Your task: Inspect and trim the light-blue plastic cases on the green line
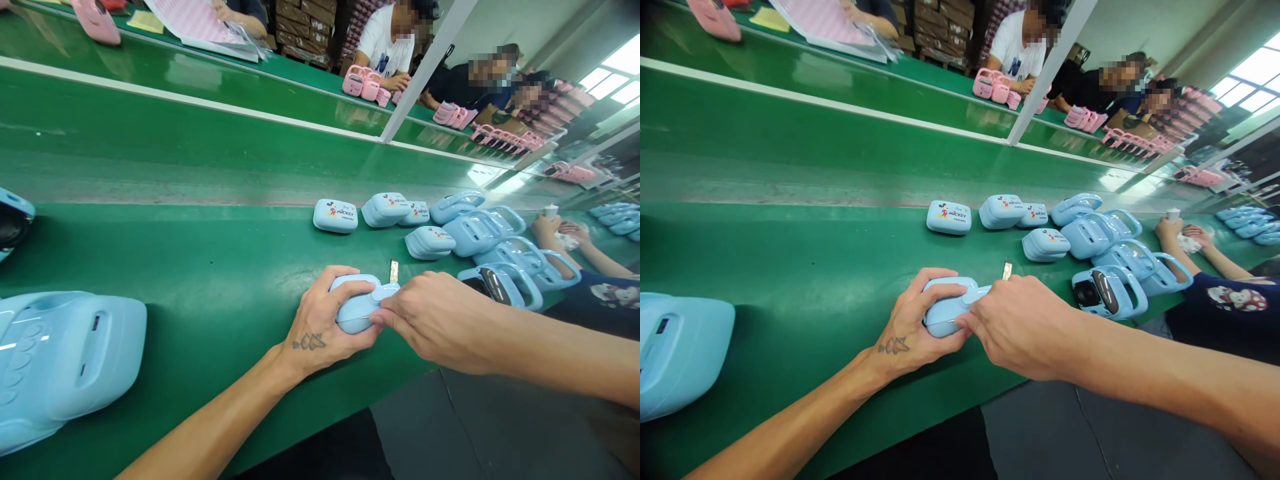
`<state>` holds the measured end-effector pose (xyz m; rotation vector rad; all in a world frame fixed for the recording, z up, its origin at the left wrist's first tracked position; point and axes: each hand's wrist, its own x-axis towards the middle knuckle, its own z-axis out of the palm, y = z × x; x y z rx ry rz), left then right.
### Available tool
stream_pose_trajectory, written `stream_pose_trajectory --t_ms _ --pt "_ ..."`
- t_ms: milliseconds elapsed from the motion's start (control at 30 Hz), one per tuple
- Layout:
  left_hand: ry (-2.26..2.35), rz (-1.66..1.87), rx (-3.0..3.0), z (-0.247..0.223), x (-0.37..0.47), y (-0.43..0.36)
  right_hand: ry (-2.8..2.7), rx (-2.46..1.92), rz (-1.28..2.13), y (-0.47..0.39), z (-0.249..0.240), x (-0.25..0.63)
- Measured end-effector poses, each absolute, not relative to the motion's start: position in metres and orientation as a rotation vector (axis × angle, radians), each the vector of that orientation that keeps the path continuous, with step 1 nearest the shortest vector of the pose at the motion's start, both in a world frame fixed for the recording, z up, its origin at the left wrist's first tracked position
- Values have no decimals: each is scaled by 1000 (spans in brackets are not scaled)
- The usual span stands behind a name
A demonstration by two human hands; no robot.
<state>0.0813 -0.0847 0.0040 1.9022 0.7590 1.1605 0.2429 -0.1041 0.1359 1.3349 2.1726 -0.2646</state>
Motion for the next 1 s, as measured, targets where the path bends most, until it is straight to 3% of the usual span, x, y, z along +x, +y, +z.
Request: stream_pose_trajectory --t_ms 367,600,800,1000 --pt "794 1162 1919 6 82 -86 2009 1236 -213 -90 153 221" --pt "777 1159 1945 6 83 -89 2082 1272 -347 -88 151 227" --pt "752 1115 1936 5 83 -88 2213 1303 -659 -95 155 244" --pt "744 1111 1912 5 83 -86 2313 1397 -453 -111 146 250"
